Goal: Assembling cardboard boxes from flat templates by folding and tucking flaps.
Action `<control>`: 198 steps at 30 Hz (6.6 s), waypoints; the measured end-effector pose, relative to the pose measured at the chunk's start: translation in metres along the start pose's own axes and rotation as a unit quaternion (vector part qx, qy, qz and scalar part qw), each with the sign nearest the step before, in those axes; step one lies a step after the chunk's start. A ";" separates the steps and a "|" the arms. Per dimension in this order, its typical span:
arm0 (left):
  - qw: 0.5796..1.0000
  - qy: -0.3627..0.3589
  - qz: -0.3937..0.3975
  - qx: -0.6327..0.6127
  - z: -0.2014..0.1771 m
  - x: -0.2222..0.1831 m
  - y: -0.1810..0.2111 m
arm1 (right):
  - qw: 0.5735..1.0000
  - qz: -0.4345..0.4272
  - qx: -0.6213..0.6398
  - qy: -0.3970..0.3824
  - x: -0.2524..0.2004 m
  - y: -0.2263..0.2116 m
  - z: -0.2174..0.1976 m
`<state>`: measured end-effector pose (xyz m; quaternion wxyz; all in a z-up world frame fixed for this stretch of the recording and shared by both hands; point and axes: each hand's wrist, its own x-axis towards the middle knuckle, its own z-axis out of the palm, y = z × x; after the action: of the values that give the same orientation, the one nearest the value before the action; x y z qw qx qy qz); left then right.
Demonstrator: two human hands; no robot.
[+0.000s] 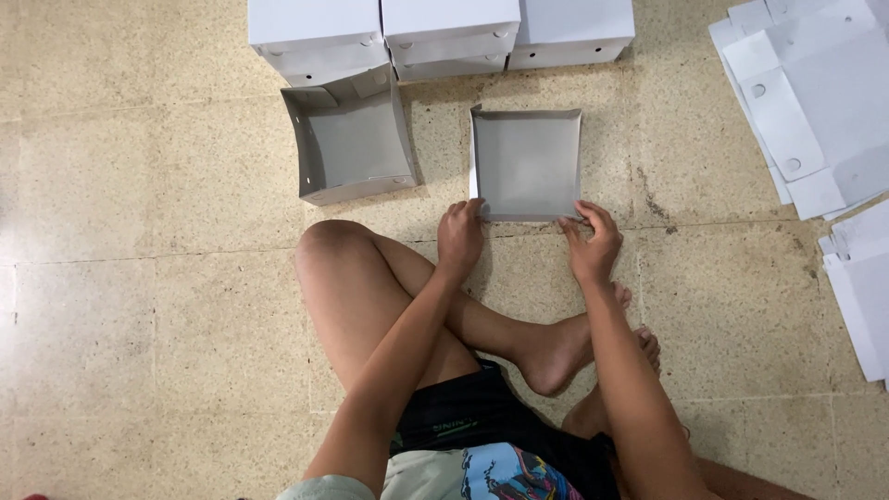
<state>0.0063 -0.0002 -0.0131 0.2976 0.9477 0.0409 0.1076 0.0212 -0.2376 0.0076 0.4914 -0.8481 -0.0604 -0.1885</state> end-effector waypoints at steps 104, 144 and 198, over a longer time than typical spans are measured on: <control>0.777 -0.082 0.102 -0.616 -0.040 0.061 0.098 | 0.902 0.257 -0.102 -0.332 0.139 -0.175 -0.057; 0.932 0.129 0.008 -0.339 -0.136 -0.090 0.119 | 0.894 0.230 0.085 -0.375 0.101 -0.178 -0.109; 0.870 0.038 -0.050 -0.489 -0.101 -0.085 0.211 | 0.930 -0.151 -0.004 -0.336 0.066 -0.201 -0.162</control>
<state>-0.0968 -0.1291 0.1730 0.7263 0.6727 0.0417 0.1349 -0.0180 -0.2790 0.2674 0.4048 -0.8447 -0.3483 0.0353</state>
